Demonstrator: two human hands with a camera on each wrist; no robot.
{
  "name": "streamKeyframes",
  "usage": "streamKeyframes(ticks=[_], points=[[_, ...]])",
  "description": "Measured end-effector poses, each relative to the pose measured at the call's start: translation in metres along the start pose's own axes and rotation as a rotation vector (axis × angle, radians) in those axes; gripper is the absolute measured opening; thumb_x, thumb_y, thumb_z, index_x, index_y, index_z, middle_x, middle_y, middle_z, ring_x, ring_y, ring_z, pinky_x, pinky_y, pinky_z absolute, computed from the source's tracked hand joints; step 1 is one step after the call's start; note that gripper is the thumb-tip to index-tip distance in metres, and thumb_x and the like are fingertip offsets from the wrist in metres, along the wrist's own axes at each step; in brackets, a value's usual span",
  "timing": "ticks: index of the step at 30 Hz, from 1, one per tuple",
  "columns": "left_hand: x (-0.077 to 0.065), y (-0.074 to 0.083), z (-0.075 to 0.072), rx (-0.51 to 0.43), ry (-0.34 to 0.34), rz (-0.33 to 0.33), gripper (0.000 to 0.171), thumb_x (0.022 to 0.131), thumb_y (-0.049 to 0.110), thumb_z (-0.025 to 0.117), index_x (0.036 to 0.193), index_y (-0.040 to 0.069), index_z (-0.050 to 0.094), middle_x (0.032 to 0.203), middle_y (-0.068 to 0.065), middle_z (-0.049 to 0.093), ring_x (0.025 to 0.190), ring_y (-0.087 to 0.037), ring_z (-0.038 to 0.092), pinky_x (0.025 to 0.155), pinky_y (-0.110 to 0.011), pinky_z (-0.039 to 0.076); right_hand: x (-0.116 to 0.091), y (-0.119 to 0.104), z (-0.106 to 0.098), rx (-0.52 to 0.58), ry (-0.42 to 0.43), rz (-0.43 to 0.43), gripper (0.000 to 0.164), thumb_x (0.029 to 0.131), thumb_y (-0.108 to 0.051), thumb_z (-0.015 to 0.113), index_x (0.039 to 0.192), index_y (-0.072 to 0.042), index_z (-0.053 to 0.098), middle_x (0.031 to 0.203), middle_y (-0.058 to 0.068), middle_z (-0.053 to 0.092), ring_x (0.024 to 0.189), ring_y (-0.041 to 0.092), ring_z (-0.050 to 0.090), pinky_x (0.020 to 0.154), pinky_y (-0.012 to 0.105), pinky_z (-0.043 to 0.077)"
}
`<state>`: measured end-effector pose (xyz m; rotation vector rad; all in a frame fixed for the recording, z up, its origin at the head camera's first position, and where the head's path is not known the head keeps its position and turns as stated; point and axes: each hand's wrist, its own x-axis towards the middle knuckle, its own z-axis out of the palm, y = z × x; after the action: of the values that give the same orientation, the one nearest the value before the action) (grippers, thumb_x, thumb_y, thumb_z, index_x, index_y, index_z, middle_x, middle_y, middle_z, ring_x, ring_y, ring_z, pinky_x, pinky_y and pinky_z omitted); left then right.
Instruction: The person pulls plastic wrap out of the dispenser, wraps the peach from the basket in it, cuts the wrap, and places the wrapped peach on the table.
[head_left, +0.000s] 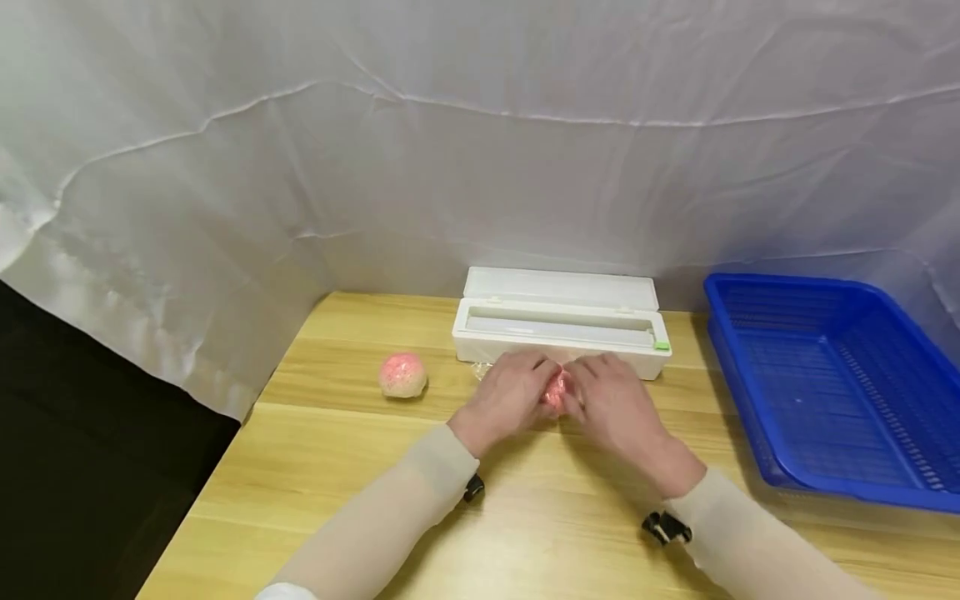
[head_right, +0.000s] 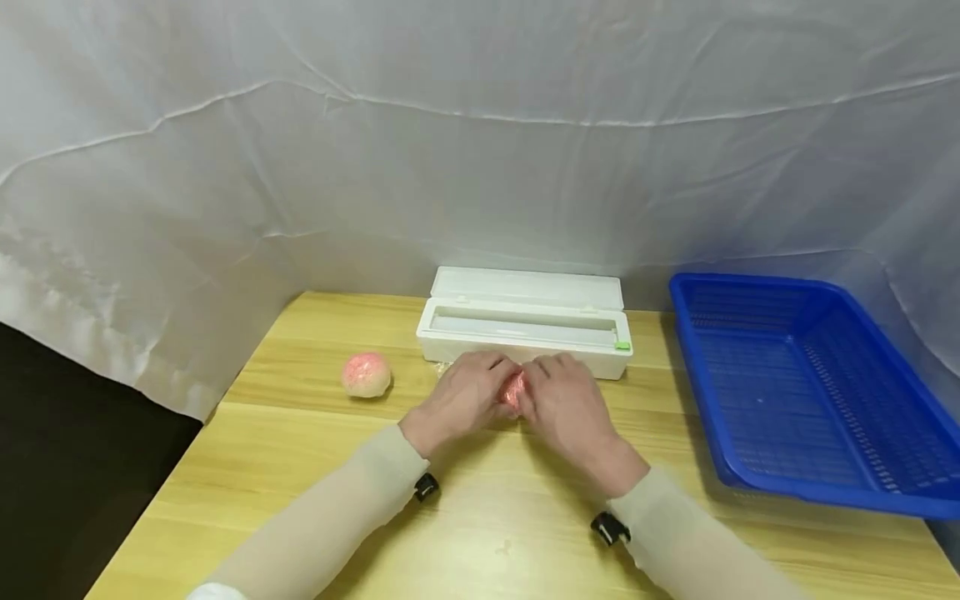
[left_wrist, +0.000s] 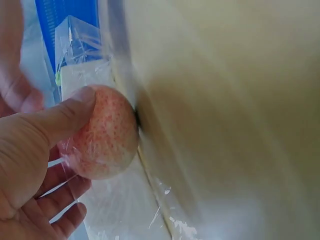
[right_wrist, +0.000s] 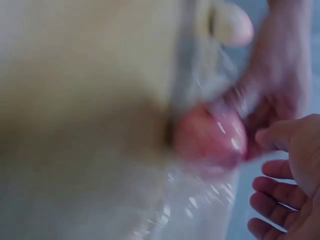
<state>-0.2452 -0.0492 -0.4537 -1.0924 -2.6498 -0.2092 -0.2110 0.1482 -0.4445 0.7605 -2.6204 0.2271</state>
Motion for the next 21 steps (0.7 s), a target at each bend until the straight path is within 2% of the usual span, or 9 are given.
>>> streamKeyframes(ticks=[3, 7, 10, 13, 17, 21], points=[[0.007, -0.002, -0.002, 0.015, -0.064, -0.014, 0.058, 0.088, 0.05, 0.084, 0.131, 0.015, 0.068, 0.128, 0.0, 0.071, 0.121, -0.018, 0.066, 0.114, -0.036, 0.048, -0.013, -0.006, 0.012, -0.016, 0.035, -0.071, 0.06, 0.088, -0.02, 0.082, 0.135, 0.01, 0.061, 0.126, 0.024, 0.069, 0.115, 0.041, 0.066, 0.102, 0.054, 0.054], [0.015, -0.009, -0.005, -0.027, -0.143, -0.016, 0.057, 0.092, 0.047, 0.081, 0.138, 0.015, 0.066, 0.132, -0.001, 0.072, 0.122, -0.019, 0.067, 0.113, -0.035, 0.049, -0.015, -0.005, 0.026, 0.021, 0.008, -0.012, 0.08, 0.082, -0.025, 0.092, 0.143, 0.009, 0.053, 0.131, 0.023, 0.064, 0.116, 0.04, 0.063, 0.101, 0.053, 0.055], [0.018, -0.016, -0.008, -0.113, -0.209, -0.048, 0.06, 0.095, 0.043, 0.079, 0.145, 0.015, 0.061, 0.136, -0.002, 0.071, 0.122, -0.019, 0.067, 0.11, -0.034, 0.051, -0.005, -0.001, 0.033, 0.056, 0.014, 0.014, 0.083, 0.079, -0.028, 0.095, 0.141, 0.008, 0.054, 0.128, 0.023, 0.065, 0.115, 0.04, 0.063, 0.1, 0.053, 0.056], [0.02, -0.021, -0.011, -0.201, -0.254, -0.097, 0.061, 0.096, 0.042, 0.077, 0.146, 0.013, 0.057, 0.128, -0.003, 0.073, 0.111, -0.016, 0.069, 0.099, -0.03, 0.056, 0.003, 0.003, 0.034, 0.093, -0.013, 0.048, 0.082, 0.081, -0.032, 0.094, 0.141, 0.007, 0.055, 0.131, 0.025, 0.065, 0.122, 0.043, 0.062, 0.106, 0.055, 0.053], [0.02, -0.024, -0.01, -0.264, -0.245, -0.107, 0.052, 0.096, 0.04, 0.078, 0.136, 0.013, 0.061, 0.114, 0.001, 0.073, 0.099, -0.011, 0.066, 0.087, -0.025, 0.056, 0.007, 0.009, 0.034, 0.169, -0.081, 0.104, 0.082, 0.085, -0.035, 0.09, 0.146, 0.006, 0.053, 0.139, 0.025, 0.063, 0.13, 0.043, 0.058, 0.112, 0.056, 0.049], [0.019, -0.027, -0.007, -0.27, -0.2, -0.073, 0.046, 0.097, 0.041, 0.077, 0.133, 0.015, 0.067, 0.118, 0.004, 0.074, 0.102, -0.01, 0.066, 0.093, -0.025, 0.054, 0.008, 0.016, 0.035, 0.219, -0.101, 0.114, 0.079, 0.087, -0.038, 0.088, 0.145, 0.004, 0.054, 0.138, 0.023, 0.064, 0.129, 0.041, 0.059, 0.111, 0.055, 0.049]])
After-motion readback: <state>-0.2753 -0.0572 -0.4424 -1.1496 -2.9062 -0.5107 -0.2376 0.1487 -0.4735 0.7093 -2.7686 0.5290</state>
